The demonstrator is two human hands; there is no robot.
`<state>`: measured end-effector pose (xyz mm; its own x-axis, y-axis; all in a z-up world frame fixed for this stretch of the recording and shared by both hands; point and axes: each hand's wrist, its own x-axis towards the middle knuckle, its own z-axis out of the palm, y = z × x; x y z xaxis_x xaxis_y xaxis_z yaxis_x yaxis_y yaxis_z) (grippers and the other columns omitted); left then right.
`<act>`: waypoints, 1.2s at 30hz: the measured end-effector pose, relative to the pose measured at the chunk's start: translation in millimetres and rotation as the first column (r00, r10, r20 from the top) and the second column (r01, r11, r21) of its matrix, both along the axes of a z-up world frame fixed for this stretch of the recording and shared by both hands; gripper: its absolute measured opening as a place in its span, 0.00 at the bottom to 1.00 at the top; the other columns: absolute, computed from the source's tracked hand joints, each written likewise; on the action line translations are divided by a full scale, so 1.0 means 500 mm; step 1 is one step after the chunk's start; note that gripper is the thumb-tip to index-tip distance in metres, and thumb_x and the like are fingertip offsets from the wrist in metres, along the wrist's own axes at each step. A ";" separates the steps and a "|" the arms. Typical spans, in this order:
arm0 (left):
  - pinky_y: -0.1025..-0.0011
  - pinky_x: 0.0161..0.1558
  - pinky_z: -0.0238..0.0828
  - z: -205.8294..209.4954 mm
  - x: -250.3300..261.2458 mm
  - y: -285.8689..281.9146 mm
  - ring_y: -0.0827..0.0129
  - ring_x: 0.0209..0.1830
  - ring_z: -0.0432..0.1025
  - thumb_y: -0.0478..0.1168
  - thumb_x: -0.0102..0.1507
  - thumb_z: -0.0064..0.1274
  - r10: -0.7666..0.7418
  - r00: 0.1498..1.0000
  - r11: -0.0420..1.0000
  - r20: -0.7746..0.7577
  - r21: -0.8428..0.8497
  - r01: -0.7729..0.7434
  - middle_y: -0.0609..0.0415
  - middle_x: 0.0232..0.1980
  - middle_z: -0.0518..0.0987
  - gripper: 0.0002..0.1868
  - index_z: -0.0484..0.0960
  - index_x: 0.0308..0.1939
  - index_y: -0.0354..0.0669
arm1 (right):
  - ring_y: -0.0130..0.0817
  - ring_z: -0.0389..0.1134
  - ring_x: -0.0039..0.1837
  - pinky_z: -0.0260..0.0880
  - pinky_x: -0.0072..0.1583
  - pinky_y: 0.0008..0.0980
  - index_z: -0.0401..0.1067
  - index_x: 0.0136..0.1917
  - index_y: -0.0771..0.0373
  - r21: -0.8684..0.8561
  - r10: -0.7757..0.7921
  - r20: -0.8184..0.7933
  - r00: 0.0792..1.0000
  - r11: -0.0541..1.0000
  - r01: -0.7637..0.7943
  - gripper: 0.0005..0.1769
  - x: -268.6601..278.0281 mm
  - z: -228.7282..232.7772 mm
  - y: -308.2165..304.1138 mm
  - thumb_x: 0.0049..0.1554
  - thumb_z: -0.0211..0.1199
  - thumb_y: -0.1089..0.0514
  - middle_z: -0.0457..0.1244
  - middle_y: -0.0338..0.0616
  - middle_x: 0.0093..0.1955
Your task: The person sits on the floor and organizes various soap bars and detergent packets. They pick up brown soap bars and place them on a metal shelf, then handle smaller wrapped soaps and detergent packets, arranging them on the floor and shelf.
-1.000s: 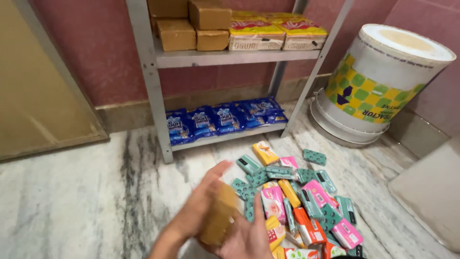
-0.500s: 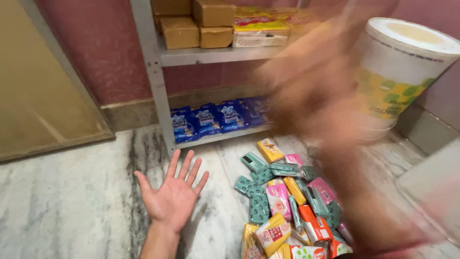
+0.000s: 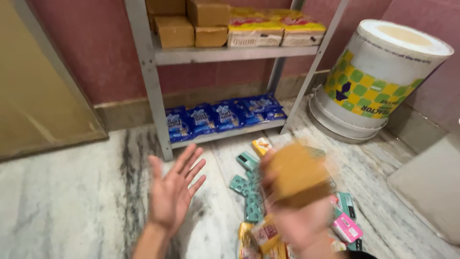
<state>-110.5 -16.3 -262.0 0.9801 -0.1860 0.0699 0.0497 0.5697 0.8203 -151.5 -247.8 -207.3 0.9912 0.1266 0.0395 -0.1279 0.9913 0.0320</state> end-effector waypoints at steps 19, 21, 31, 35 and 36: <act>0.58 0.79 0.37 -0.026 -0.029 -0.046 0.55 0.84 0.51 0.72 0.66 0.23 -0.269 0.943 0.818 0.197 0.564 0.116 0.46 0.81 0.62 0.47 0.71 0.74 0.44 | 0.57 0.63 0.71 0.65 0.65 0.59 0.61 0.75 0.54 -0.224 0.308 -0.288 0.907 0.899 -0.377 0.49 -0.035 -0.342 0.148 0.54 0.45 0.20 0.61 0.52 0.73; 0.57 0.79 0.37 -0.007 -0.013 -0.045 0.56 0.85 0.49 0.76 0.65 0.21 -0.116 0.975 0.953 0.190 0.299 0.055 0.45 0.82 0.62 0.51 0.67 0.75 0.42 | 0.54 0.65 0.67 0.66 0.63 0.59 0.66 0.70 0.47 -0.119 0.294 0.057 0.954 0.951 -0.286 0.40 -0.031 -0.238 0.129 0.56 0.47 0.23 0.64 0.47 0.67; 0.48 0.71 0.54 -0.061 0.038 0.045 0.56 0.72 0.63 0.77 0.60 0.28 0.165 0.905 0.781 -0.393 -0.509 -0.363 0.49 0.74 0.70 0.50 0.64 0.75 0.49 | 0.50 0.61 0.71 0.62 0.71 0.49 0.60 0.75 0.63 -0.654 -0.072 0.756 0.651 -0.146 0.742 0.38 0.043 0.097 0.045 0.58 0.59 0.42 0.60 0.53 0.71; 0.48 0.67 0.57 -0.077 0.013 0.034 0.56 0.64 0.68 0.68 0.66 0.36 0.003 0.981 0.731 -0.194 -0.669 -0.134 0.49 0.66 0.73 0.40 0.66 0.75 0.49 | 0.56 0.55 0.76 0.56 0.72 0.51 0.58 0.77 0.61 -0.544 0.177 0.711 0.680 -0.474 0.692 0.48 0.037 -0.121 0.130 0.51 0.68 0.39 0.54 0.59 0.75; 0.48 0.66 0.58 -0.076 0.005 0.032 0.56 0.63 0.69 0.65 0.66 0.37 0.029 0.978 0.746 -0.206 -0.647 -0.158 0.48 0.65 0.74 0.36 0.67 0.72 0.50 | 0.58 0.52 0.79 0.54 0.73 0.55 0.59 0.79 0.58 -0.544 0.217 0.656 0.723 -0.528 0.652 0.50 0.012 -0.168 0.139 0.51 0.68 0.35 0.50 0.59 0.80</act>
